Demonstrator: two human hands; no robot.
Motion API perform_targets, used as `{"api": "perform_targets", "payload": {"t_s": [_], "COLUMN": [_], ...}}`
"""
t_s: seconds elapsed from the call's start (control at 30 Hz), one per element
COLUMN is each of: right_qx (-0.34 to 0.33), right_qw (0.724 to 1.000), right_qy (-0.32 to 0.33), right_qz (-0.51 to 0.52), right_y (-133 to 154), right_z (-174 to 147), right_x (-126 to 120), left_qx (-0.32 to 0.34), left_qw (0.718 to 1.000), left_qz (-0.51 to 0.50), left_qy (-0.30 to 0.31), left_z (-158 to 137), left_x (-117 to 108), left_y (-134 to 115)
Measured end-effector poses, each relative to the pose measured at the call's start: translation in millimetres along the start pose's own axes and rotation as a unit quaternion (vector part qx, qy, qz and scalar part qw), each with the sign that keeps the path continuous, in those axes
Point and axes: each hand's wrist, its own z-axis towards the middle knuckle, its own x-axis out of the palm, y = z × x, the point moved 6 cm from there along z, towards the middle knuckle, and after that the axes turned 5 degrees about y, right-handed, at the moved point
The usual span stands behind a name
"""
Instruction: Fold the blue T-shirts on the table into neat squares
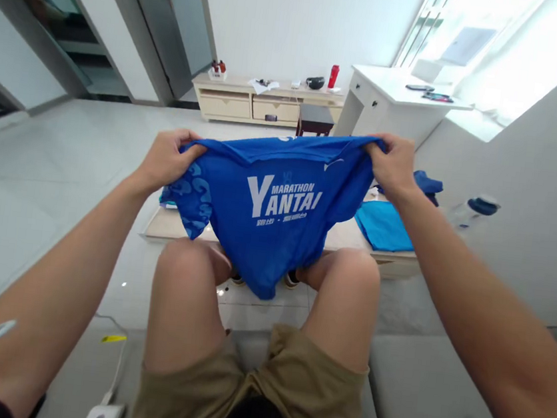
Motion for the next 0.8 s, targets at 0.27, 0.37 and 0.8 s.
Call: {"api": "perform_targets", "payload": {"t_s": [0.27, 0.37, 0.8], "right_qx": [0.070, 0.081, 0.004], "right_qw": [0.969, 0.933, 0.898], "right_qy": [0.070, 0.140, 0.219], "right_qz": [-0.225, -0.321, -0.381], "right_y": [-113, -168, -234], "right_z": [-17, -7, -20], "right_x": [74, 114, 213], "left_qx": [-0.055, -0.083, -0.037], "left_qw": [0.988, 0.959, 0.916], "left_qz": [0.145, 0.268, 0.388], "left_qy": [0.022, 0.045, 0.088], "left_z": [63, 94, 107], "left_x": [77, 112, 210], "left_y": [111, 154, 218]}}
